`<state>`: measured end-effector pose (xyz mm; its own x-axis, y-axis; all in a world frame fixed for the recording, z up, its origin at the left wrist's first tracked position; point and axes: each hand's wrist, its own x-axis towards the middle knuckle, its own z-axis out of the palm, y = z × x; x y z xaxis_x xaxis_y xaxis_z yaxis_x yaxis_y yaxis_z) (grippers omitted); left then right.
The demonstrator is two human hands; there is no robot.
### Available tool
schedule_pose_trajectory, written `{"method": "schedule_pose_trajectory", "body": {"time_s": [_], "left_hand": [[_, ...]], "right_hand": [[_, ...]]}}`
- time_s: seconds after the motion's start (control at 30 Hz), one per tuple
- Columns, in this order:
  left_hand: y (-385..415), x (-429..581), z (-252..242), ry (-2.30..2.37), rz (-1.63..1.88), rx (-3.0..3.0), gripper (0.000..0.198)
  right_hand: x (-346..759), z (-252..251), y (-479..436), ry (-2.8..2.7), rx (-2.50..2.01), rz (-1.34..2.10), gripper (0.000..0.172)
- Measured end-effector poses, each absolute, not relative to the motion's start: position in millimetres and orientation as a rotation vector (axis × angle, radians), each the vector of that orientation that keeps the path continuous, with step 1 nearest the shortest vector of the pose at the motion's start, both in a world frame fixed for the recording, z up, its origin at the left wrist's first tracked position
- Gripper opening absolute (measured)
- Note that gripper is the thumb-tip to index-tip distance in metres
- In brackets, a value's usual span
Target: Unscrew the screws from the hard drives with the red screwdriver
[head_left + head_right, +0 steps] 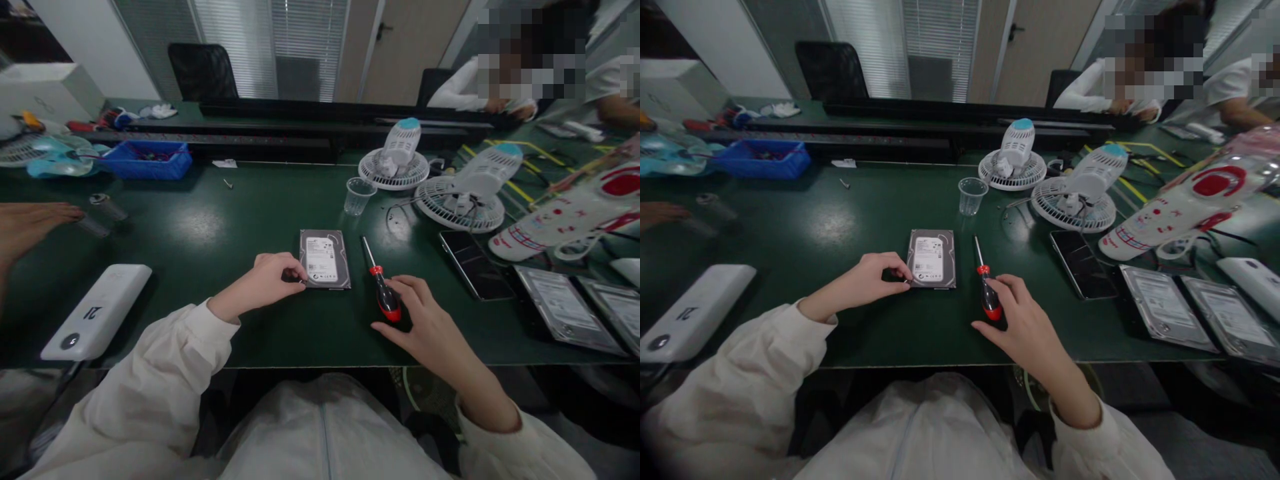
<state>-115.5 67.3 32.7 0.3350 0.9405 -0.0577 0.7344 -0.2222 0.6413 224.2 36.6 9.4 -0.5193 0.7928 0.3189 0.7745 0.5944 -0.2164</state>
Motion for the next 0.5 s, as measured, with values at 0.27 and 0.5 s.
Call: {"method": "schedule_pose_trajectory", "body": {"time_s": [0.27, 0.5], "left_hand": [[70, -119, 31, 1.480, 0.428, 2.012, 0.009], [70, -122, 18, 1.759, 0.393, 1.913, 0.063]], "right_hand": [[189, -5, 44, -2.121, -1.524, 0.039, 0.025], [226, 37, 60, -1.730, -1.462, 0.071, 0.020]]}}
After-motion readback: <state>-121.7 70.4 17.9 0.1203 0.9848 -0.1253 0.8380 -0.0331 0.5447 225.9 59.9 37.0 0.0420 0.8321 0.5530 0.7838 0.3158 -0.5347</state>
